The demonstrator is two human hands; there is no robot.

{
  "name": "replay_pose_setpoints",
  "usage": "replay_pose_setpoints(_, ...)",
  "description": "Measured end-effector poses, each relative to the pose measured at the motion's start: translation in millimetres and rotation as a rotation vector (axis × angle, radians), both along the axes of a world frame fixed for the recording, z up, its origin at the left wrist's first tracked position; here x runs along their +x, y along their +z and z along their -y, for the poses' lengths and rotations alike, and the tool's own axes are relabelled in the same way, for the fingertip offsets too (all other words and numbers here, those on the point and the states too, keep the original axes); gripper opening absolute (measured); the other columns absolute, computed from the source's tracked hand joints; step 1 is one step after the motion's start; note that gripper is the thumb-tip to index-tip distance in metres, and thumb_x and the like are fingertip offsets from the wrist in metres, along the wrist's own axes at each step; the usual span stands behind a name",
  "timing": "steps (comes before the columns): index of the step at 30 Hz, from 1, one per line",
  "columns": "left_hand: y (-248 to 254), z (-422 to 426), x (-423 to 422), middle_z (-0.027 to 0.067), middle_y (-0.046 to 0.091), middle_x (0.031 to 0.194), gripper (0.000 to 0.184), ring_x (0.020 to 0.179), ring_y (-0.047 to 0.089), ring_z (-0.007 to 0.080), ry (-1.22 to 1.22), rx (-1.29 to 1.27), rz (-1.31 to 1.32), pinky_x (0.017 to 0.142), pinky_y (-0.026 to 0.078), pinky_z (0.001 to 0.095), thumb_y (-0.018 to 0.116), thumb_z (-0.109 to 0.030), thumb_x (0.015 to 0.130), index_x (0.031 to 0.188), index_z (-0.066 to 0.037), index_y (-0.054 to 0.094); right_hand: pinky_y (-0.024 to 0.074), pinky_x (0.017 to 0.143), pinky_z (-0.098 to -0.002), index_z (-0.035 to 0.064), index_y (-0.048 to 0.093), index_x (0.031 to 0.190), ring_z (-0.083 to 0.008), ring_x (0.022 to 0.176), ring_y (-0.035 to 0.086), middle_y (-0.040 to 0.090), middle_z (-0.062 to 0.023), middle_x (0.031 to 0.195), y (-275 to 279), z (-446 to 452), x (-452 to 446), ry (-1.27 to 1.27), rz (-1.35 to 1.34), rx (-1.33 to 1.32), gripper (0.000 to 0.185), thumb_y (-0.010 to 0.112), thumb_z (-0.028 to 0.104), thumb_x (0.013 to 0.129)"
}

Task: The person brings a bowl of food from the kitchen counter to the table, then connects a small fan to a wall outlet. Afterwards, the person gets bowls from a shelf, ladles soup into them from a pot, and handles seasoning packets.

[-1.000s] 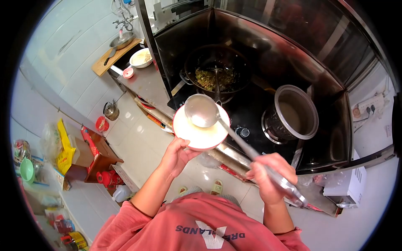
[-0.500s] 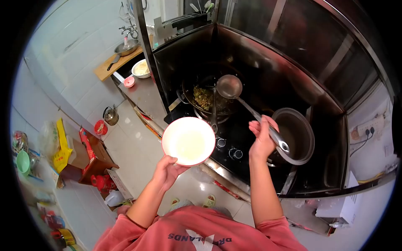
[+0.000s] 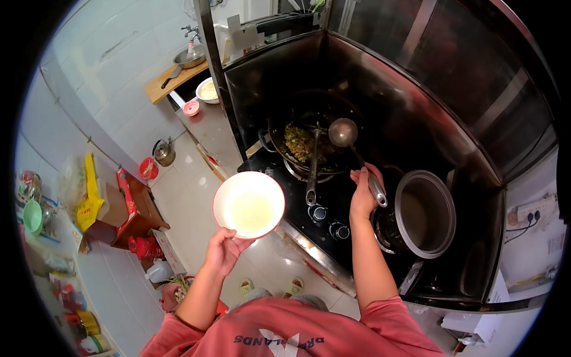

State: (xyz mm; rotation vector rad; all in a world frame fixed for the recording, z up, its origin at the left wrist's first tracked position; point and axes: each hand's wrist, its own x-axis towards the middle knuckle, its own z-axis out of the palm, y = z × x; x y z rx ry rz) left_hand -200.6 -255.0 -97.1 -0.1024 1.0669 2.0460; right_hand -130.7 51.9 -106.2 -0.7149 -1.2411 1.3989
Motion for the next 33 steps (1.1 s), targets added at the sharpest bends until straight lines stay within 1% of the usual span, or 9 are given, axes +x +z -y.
replay_pose_setpoints(7, 0.8, -3.9, -11.3, 0.0170, 0.052, 0.118, 0.047, 0.104, 0.055, 0.0308, -0.006, 0.026, 0.018, 0.095, 0.042, 0.0406, 0.046, -0.013, 0.077, 0.120, 0.004, 0.038, 0.0532, 0.067, -0.0248, -0.0029, 0.055, 0.098, -0.0161, 0.071, 0.062, 0.059, -0.0107, 0.082, -6.1, -10.3, -5.2, -0.024, -0.036, -0.008, 0.016, 0.055, 0.007, 0.085)
replay_pose_setpoints(14, -19.0, -3.9, -31.8, 0.0156, 0.051, 0.116, 0.044, 0.103, 0.054, 0.0305, 0.047, -0.005, -0.024, 0.094, 0.042, 0.0410, 0.048, -0.010, 0.075, 0.117, 0.003, 0.039, 0.0449, 0.048, -0.0204, 0.0000, 0.055, 0.103, -0.0098, 0.056, 0.054, 0.058, -0.0066, 0.077, -22.3, -14.1, -9.4, -0.037, 0.096, -0.037, 0.023, 0.061, 0.010, 0.083)
replay_pose_setpoints(18, -38.1, -2.4, -52.7, 0.0191, 0.053, 0.116, 0.044, 0.101, 0.056, 0.0319, 0.097, -0.028, 0.006, 0.092, 0.044, 0.0384, 0.049, -0.012, 0.076, 0.115, 0.005, 0.042, 0.0437, 0.047, -0.0197, -0.0001, 0.049, 0.110, -0.0107, 0.055, 0.053, 0.059, -0.0082, 0.078, -40.7, 9.6, -7.8, -0.107, 0.093, -0.028, 0.034, 0.064, 0.007, 0.080)
replay_pose_setpoints(21, -55.4, 3.0, -83.5, 0.0177, 0.053, 0.114, 0.043, 0.097, 0.056, 0.0328, 0.088, 0.029, 0.063, 0.089, 0.046, 0.0392, 0.050, -0.013, 0.076, 0.115, 0.006, 0.042, 0.0440, 0.048, -0.0220, 0.0004, 0.035, 0.119, -0.0132, 0.055, 0.053, 0.056, -0.0081, 0.074, -49.1, 42.3, -5.9, -0.175, 0.085, -0.190, 0.050, 0.064, 0.001, 0.078)
replay_pose_setpoints(23, -66.9, 12.3, -110.7, 0.0179, 0.053, 0.114, 0.044, 0.097, 0.056, 0.0327, 0.084, 0.016, 0.064, 0.088, 0.047, 0.0393, 0.050, -0.013, 0.076, 0.115, 0.006, 0.041, 0.0443, 0.048, -0.0247, 0.0006, 0.038, 0.111, -0.0138, 0.054, 0.051, 0.054, -0.0081, 0.075, -57.2, 77.1, 0.6, -0.202, 0.036, -0.322, 0.038, 0.058, 0.000, 0.079)
replay_pose_setpoints(25, -73.1, 19.5, -145.1, 0.0179, 0.052, 0.113, 0.044, 0.096, 0.057, 0.0330, 0.099, -0.001, 0.054, 0.087, 0.048, 0.0395, 0.049, -0.011, 0.076, 0.116, 0.006, 0.041, 0.0436, 0.043, -0.0244, 0.0012, 0.049, 0.093, -0.0157, 0.049, 0.052, 0.054, -0.0085, 0.066, -86.2, 118.9, 1.8, -0.015, 0.109, -0.342, 0.011, 0.051, 0.004, 0.082)
replay_pose_setpoints(27, -80.2, 29.1, -183.7, 0.0175, 0.052, 0.112, 0.043, 0.096, 0.057, 0.0331, 0.084, -0.015, 0.056, 0.087, 0.048, 0.0395, 0.049, -0.010, 0.076, 0.116, 0.005, 0.041, 0.0467, 0.043, -0.0247, 0.0002, 0.055, 0.085, -0.0165, 0.049, 0.056, 0.057, -0.0105, 0.066, -97.9, 168.3, -33.8, 0.159, 0.228, -0.471, 0.008, 0.049, 0.002, 0.080)
replay_pose_setpoints(30, -97.7, 36.7, -244.2, 0.0167, 0.051, 0.111, 0.042, 0.096, 0.057, 0.0332, 0.079, -0.045, 0.042, 0.086, 0.049, 0.0397, 0.049, -0.006, 0.076, 0.116, 0.004, 0.041, 0.0494, 0.049, -0.0244, -0.0008, 0.057, 0.097, -0.0174, 0.059, 0.061, 0.062, -0.0132, 0.077, -93.1, 217.2, -120.6, 0.513, 0.366, -0.551, 0.018, 0.055, 0.005, 0.081)
replay_pose_setpoints(33, -120.3, 37.5, -297.5, 0.0145, 0.052, 0.109, 0.039, 0.094, 0.057, 0.0300, 0.094, -0.076, 0.067, 0.083, 0.049, 0.0384, 0.049, -0.004, 0.076, 0.115, 0.002, 0.043, 0.0525, 0.058, -0.0268, -0.0011, 0.046, 0.117, -0.0195, 0.074, 0.063, 0.060, -0.0144, 0.092, -102.3, 244.3, -211.2, 0.671, 0.366, -0.545, 0.037, 0.055, 0.001, 0.081)
